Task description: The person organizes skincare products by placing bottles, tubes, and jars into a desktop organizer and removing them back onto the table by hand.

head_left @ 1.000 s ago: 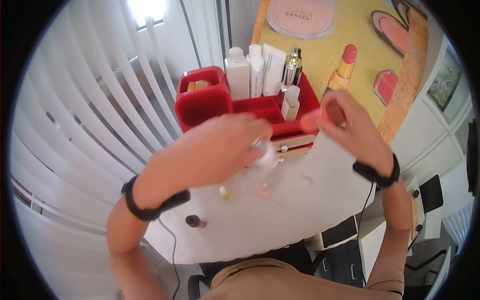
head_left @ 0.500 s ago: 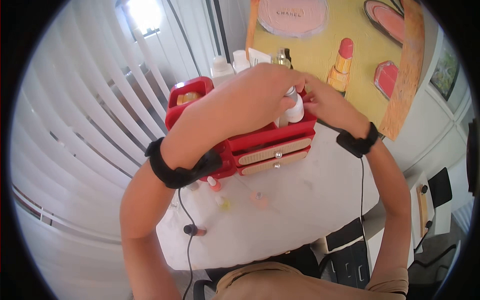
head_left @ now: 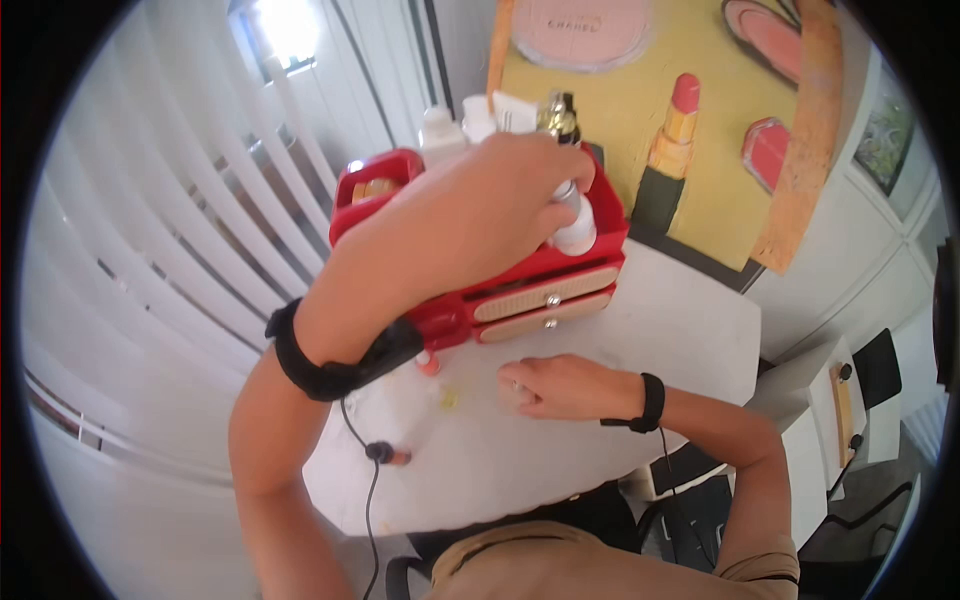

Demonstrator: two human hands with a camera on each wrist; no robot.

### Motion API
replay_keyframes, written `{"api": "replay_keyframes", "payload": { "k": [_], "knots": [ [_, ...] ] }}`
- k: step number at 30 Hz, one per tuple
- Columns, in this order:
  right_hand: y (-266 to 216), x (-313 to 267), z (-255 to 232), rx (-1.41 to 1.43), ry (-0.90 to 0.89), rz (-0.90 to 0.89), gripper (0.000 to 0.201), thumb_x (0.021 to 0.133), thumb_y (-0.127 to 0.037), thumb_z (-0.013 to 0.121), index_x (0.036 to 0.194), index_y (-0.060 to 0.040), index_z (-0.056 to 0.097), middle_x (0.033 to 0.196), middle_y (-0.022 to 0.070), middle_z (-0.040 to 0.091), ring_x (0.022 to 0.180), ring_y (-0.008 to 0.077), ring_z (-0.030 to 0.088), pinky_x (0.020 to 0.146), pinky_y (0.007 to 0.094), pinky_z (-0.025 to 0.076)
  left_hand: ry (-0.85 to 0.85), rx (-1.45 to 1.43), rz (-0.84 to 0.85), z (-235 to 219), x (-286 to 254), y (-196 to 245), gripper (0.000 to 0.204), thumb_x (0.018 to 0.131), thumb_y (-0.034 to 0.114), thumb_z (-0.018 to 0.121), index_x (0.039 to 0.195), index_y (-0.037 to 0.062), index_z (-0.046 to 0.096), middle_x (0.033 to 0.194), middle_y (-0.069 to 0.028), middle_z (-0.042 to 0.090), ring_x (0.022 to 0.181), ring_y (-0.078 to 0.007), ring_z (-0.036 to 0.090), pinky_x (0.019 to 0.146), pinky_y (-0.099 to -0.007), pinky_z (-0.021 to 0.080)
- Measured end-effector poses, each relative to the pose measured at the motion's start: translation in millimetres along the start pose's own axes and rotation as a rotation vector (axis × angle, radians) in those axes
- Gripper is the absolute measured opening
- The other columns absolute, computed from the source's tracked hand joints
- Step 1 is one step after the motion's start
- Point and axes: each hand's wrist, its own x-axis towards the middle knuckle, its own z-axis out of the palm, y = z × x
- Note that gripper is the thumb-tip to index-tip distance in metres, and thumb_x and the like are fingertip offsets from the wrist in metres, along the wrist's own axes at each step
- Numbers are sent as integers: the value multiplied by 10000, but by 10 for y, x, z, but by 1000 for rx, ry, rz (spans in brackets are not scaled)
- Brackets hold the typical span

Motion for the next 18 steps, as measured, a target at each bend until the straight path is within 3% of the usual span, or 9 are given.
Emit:
{"api": "replay_keyframes", "payload": {
  "k": [4, 5, 7, 11, 13, 16, 18],
  "knots": [
    [-139, -278, -387, 224, 49, 74, 370, 896, -229, 706, 1186, -66, 542, 969, 185, 677, 876, 380, 685, 790, 442, 547, 14, -24, 43, 127, 260, -49, 251, 930, 135, 656, 1157, 27, 671, 1121, -187, 698, 1016, -376, 660, 914, -415, 524],
    [-139, -378, -522, 226, 132, 110, 390, 881, -227, 728, 1187, -64, 548, 944, 179, 681, 844, 352, 694, 766, 428, 549, 13, -31, 40, 191, 328, -86, 251, 930, 135, 656, 1157, 27, 671, 1121, -187, 698, 1016, -376, 660, 914, -415, 524],
    [-101, -596, -822, 238, 304, 174, 435, 846, -221, 777, 1192, -65, 565, 896, 159, 682, 775, 288, 702, 710, 394, 548, 49, 101, 217, 328, 487, -176, 240, 908, 103, 669, 1130, 12, 676, 1141, -201, 696, 1047, -374, 662, 926, -415, 524],
    [-160, -940, -1481, 99, 639, 350, 504, 772, -194, 864, 1181, -63, 601, 832, 66, 650, 675, 133, 621, 632, 292, 518, -3, 84, 269, 741, 704, -410, 312, 825, 88, 740, 1119, 2, 682, 1102, -205, 715, 1024, -386, 685, 896, -416, 545],
    [-85, -976, -1656, 77, 742, 398, 480, 779, -95, 844, 1186, -53, 593, 880, -14, 578, 674, 40, 521, 610, 223, 458, -239, 222, 186, 783, 751, -410, 365, 720, 92, 817, 1053, -8, 705, 1037, -196, 731, 973, -394, 707, 851, -433, 565],
    [25, -788, -1869, 32, 779, 395, 449, 796, -101, 828, 1173, -36, 593, 860, -13, 574, 698, 36, 531, 613, 228, 461, -357, 364, 80, 828, 766, -431, 392, 649, 99, 857, 1006, -4, 731, 1004, -173, 744, 928, -394, 720, 802, -453, 576],
    [161, -581, -1977, -17, 776, 348, 433, 826, -141, 808, 1182, -21, 593, 831, 12, 590, 707, 61, 549, 633, 249, 472, -469, 368, 16, 733, 850, -301, 309, 694, 96, 823, 975, -3, 737, 1022, -170, 739, 958, -382, 713, 838, -447, 568]
  ]
}}
